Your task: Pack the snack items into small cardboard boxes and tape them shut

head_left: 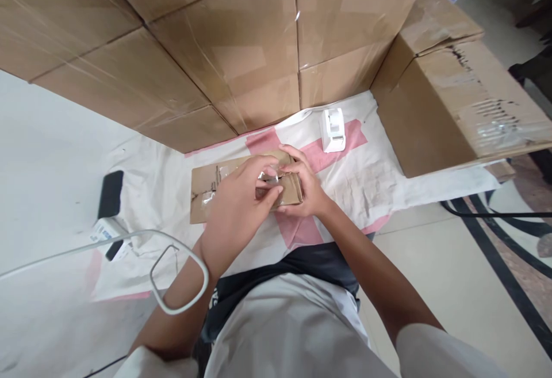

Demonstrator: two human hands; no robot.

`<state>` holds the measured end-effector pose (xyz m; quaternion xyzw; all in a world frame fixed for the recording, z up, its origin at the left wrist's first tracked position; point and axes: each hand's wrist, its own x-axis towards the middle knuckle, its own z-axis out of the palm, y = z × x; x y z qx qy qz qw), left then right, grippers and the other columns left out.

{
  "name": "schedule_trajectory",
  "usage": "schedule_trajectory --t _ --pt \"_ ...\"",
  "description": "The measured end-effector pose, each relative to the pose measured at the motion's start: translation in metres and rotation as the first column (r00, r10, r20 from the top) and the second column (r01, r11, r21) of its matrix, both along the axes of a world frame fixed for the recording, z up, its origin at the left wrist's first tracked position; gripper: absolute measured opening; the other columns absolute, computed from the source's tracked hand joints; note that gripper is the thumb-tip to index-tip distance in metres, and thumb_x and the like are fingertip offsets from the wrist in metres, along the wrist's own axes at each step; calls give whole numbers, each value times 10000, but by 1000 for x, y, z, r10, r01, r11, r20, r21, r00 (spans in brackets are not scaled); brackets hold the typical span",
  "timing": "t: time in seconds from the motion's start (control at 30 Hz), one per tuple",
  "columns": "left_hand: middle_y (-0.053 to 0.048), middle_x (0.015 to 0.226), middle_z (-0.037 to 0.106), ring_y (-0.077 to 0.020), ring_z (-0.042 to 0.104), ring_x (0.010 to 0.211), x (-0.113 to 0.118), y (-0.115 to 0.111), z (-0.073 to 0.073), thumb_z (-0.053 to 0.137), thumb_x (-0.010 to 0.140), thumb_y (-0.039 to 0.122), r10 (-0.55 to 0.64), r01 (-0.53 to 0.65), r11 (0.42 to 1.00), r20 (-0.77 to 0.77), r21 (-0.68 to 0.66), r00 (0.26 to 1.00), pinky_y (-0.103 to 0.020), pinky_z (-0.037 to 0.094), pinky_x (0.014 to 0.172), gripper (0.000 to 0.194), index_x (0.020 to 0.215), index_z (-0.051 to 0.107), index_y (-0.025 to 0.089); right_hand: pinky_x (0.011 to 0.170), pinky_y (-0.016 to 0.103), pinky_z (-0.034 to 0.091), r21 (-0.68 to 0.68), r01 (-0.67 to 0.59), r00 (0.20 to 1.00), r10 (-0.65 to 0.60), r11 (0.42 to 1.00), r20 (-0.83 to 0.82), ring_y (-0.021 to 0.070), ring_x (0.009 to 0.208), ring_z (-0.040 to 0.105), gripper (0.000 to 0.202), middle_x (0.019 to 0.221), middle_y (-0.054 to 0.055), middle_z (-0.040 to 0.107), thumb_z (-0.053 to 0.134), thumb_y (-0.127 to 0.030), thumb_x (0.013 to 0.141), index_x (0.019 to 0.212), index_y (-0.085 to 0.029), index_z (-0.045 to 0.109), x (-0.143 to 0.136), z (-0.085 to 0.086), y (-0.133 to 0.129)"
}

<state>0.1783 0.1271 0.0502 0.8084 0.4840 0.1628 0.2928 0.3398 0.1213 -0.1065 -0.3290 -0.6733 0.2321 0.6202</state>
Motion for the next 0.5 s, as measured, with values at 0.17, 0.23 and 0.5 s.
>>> schedule_trajectory --t 0.17,0.23,0.5 --pt "-12 1225 684 -164 722 827 -2 -5 -9 640 925 214 -64 90 977 -138 195 988 -278 502 701 331 1245 605 288 1192 637 336 -24 13 1000 -12 1000 17 388 1481 374 772 1583 103 367 822 -702 658 1239 -318 488 0 -2 0" --pt "-20 1200 681 -169 717 826 -3 -8 -13 611 954 234 -75 124 957 -188 262 979 -272 469 653 301 1249 603 290 1188 648 334 -39 17 1000 -17 999 18 394 1479 374 786 1574 102 379 819 -718 646 1237 -319 490 -1 -2 1" --pt "-17 1156 665 -163 697 826 -5 -10 -15 615 949 200 -68 111 947 -148 301 987 -278 493 736 319 1257 590 278 1201 671 305 -66 23 1000 -22 998 22 409 1488 359 823 1578 93 380 821 -762 607 1221 -323 493 -3 -3 6"
